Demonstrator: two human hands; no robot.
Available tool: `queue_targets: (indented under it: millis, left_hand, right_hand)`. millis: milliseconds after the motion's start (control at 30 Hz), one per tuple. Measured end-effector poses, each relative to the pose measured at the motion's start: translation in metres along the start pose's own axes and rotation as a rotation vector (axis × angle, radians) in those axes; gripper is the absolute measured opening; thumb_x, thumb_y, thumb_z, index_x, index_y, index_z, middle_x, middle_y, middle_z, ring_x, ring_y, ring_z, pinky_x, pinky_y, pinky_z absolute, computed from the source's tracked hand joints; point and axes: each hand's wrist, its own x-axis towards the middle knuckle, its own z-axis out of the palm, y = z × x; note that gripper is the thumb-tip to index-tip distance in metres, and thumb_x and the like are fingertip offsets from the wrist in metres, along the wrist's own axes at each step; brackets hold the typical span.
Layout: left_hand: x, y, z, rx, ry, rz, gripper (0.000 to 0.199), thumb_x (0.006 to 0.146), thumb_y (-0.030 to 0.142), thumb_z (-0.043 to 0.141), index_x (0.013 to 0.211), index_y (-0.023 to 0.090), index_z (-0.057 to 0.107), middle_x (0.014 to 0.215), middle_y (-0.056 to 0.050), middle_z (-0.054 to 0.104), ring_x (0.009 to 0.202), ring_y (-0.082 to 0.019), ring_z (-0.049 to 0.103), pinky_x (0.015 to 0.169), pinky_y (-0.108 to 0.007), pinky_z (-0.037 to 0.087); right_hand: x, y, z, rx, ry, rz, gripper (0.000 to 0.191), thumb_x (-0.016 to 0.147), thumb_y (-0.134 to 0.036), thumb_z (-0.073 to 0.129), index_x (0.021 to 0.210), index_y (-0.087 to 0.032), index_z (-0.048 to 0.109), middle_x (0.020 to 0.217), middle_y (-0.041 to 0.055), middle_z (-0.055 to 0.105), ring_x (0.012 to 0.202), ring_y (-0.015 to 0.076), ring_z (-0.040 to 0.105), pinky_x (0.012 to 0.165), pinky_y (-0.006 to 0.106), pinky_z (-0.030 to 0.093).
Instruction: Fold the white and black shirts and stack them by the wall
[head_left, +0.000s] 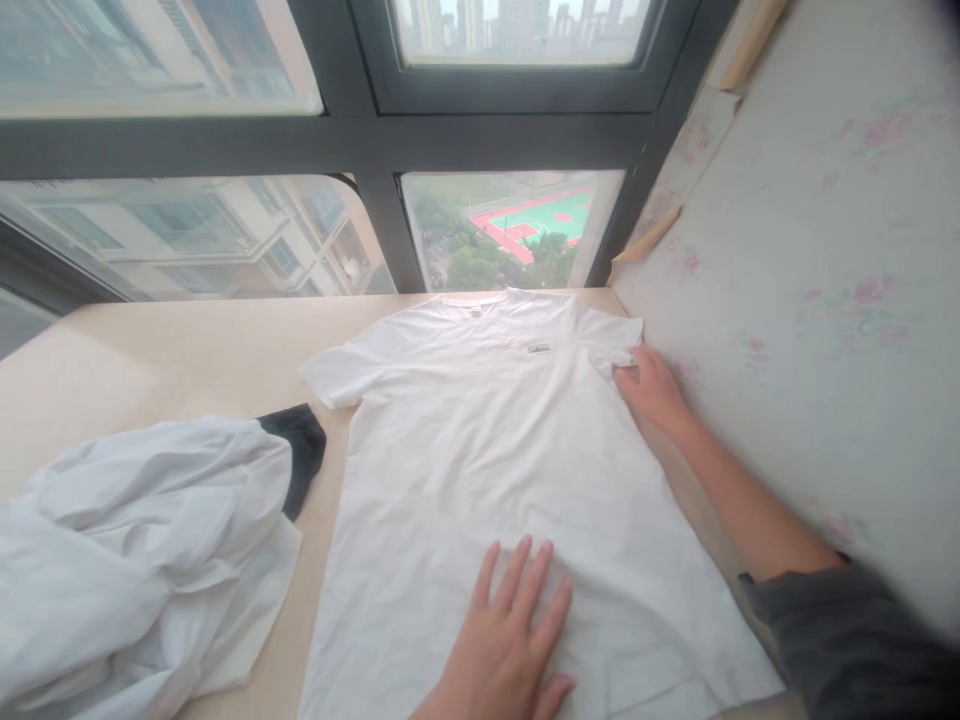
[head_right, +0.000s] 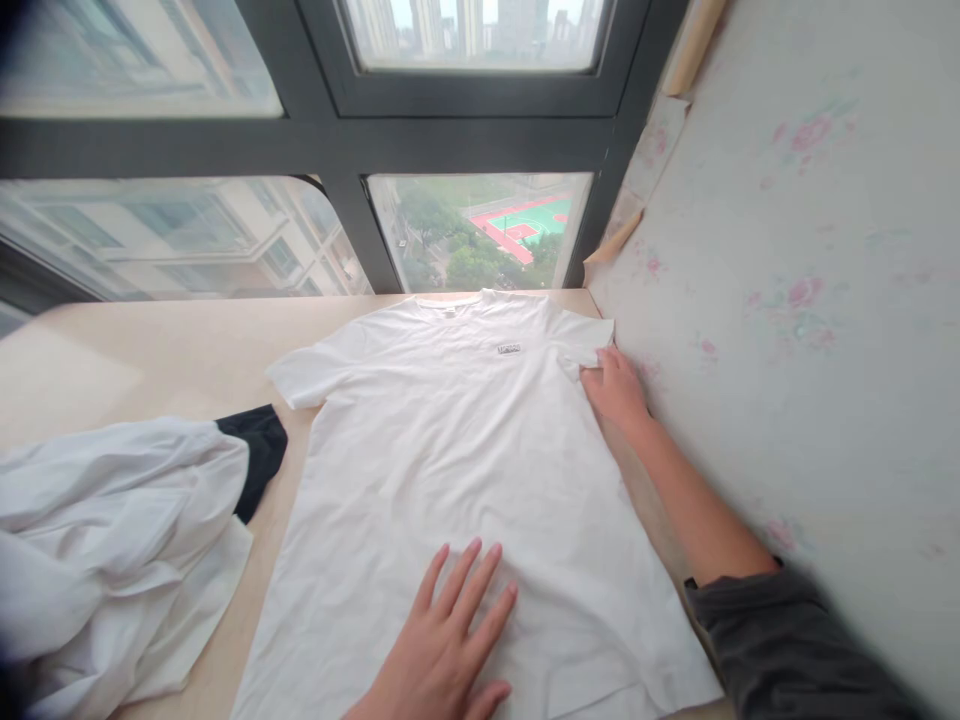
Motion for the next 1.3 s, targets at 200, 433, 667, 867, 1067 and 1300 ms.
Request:
queue_targets:
  millis: [200, 433, 667, 867, 1067, 1300]
  left_hand:
    - [-0.055, 0.025, 0.015, 0.109, 0.077, -0.018, 0.066, 0.09, 0.05, 0.053, 0.149, 0.024, 0.041, 0.159, -0.012, 0.036, 0.145, -0.033, 0.033, 0.121, -0.052, 0.012]
    - [-0.136, 0.004, 0.0, 0.238, 0.276, -0.118, 0.05, 0.086, 0.037, 0.06, 0.133, 0.022, 0.059, 0.142, -0.011, 0.058, 0.131, -0.027, 0.053, 0.11, -0.038, 0.041]
    - [-0.223, -0.011, -0.014, 0.176, 0.265, -0.442, 0.039, 0.09, 0.026, 0.053, 0.128, 0.028, 0.06, 0.13, -0.006, 0.066, 0.115, -0.026, 0.065, 0.097, -0.039, 0.052]
    - [-0.255, -0.028, -0.02, 0.208, 0.272, -0.498, 0.034, 0.092, 0.025, 0.046, 0.12, 0.024, 0.064, 0.12, -0.007, 0.07, 0.1, -0.022, 0.07, 0.09, -0.032, 0.054]
    - [-0.22, -0.02, -0.031, 0.118, 0.281, -0.791, 0.025, 0.093, 0.034, 0.048, 0.103, 0.022, 0.068, 0.107, -0.005, 0.071, 0.089, -0.019, 0.071, 0.076, -0.026, 0.053]
    - [-0.191, -0.051, -0.059, -0.207, 0.233, -1.233, 0.026, 0.085, 0.041, 0.051, 0.093, 0.023, 0.068, 0.084, -0.002, 0.073, 0.07, -0.018, 0.068, 0.063, -0.025, 0.047]
  right_hand:
    - [-0.13, -0.031, -0.032, 0.108, -0.015, 0.029, 0.053, 0.088, -0.033, 0.048, 0.138, -0.017, 0.049, 0.14, 0.0162, 0.054, 0.131, 0.0309, 0.049, 0.112, 0.051, 0.041]
    - [-0.282, -0.041, -0.094, 0.116, -0.084, -0.035, 0.055, 0.093, -0.031, 0.046, 0.147, -0.034, 0.037, 0.146, 0.0096, 0.048, 0.132, 0.0316, 0.051, 0.109, 0.058, 0.045]
    - [-0.353, -0.03, -0.148, 0.102, -0.278, -0.235, 0.051, 0.089, -0.035, 0.059, 0.139, -0.037, 0.049, 0.149, 0.0064, 0.048, 0.131, 0.0342, 0.053, 0.104, 0.053, 0.052]
    - [-0.351, -0.017, -0.161, 0.12, -0.213, -0.271, 0.032, 0.089, -0.024, 0.055, 0.119, -0.034, 0.065, 0.13, 0.0031, 0.064, 0.117, 0.0287, 0.064, 0.099, 0.049, 0.056]
    - [-0.337, -0.02, -0.147, 0.129, -0.142, -0.227, 0.026, 0.089, -0.027, 0.054, 0.109, -0.033, 0.069, 0.123, 0.0023, 0.069, 0.11, 0.0292, 0.066, 0.097, 0.05, 0.055]
    - [-0.285, -0.024, -0.155, 0.121, -0.346, 0.288, 0.037, 0.092, -0.049, 0.041, 0.1, -0.027, 0.07, 0.074, 0.0034, 0.073, 0.064, 0.0271, 0.07, 0.061, 0.04, 0.055]
